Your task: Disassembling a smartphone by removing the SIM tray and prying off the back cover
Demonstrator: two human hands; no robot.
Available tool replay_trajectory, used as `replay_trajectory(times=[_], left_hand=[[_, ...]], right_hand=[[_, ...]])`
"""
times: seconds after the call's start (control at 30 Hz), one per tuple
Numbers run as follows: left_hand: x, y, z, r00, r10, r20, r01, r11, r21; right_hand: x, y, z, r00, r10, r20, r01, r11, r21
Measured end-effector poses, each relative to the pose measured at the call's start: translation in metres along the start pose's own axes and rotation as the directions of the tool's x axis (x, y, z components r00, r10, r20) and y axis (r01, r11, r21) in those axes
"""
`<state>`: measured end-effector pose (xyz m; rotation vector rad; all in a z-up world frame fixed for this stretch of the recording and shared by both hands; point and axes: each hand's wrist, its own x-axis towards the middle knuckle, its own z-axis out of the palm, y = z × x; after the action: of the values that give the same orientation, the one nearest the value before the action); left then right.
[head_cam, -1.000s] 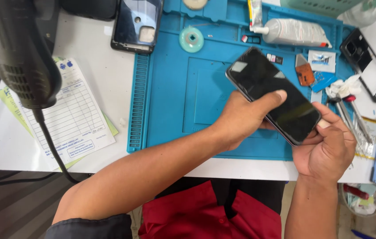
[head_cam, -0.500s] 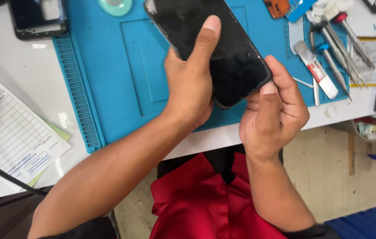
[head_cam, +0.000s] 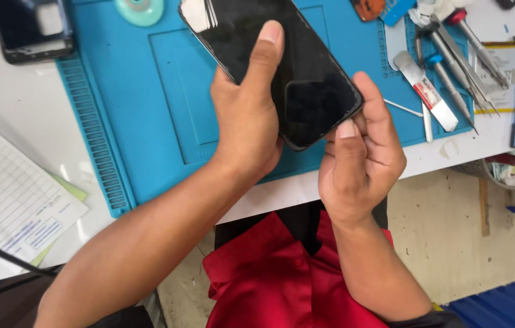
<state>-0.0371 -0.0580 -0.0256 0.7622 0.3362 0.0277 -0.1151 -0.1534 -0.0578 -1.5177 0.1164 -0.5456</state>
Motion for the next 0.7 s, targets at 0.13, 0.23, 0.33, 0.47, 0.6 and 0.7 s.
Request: replay_trajectory(times=[0.13, 0.23, 0.33, 0.47, 0.6, 0.7], left_hand=[[0.0, 0.008, 0.006, 0.997, -0.068, -0.041, 0.067, 0.998, -0.019], [0.0, 0.009, 0.009, 0.99, -0.12, -0.078, 0.119, 0.993, -0.027], [0.0, 0.005, 0.006, 0.991, -0.117, -0.061, 0.114, 0.993, -0.043], [0.001, 0.001, 0.005, 0.994, -0.1, -0.053, 0.098, 0.995, -0.029], [0.001, 0.001, 0.004, 0.995, -0.082, -0.065, 0.079, 0.996, -0.044], [0.0, 0.007, 0.005, 0.989, -0.132, -0.062, 0.132, 0.991, -0.004]], right_hand=[[0.002, -0.002, 0.003, 0.998, -0.061, -0.007, 0.06, 0.99, -0.126], [0.007, -0.001, 0.001, 0.996, -0.094, -0.004, 0.092, 0.98, -0.179], [0.014, 0.002, -0.002, 0.993, -0.117, -0.026, 0.11, 0.974, -0.197], [0.023, 0.008, -0.005, 0.989, -0.109, -0.103, 0.094, 0.985, -0.143], [0.028, 0.008, -0.013, 0.994, -0.045, -0.104, 0.038, 0.997, -0.072], [0.032, 0.008, -0.024, 1.0, -0.005, -0.028, 0.005, 1.0, 0.022]])
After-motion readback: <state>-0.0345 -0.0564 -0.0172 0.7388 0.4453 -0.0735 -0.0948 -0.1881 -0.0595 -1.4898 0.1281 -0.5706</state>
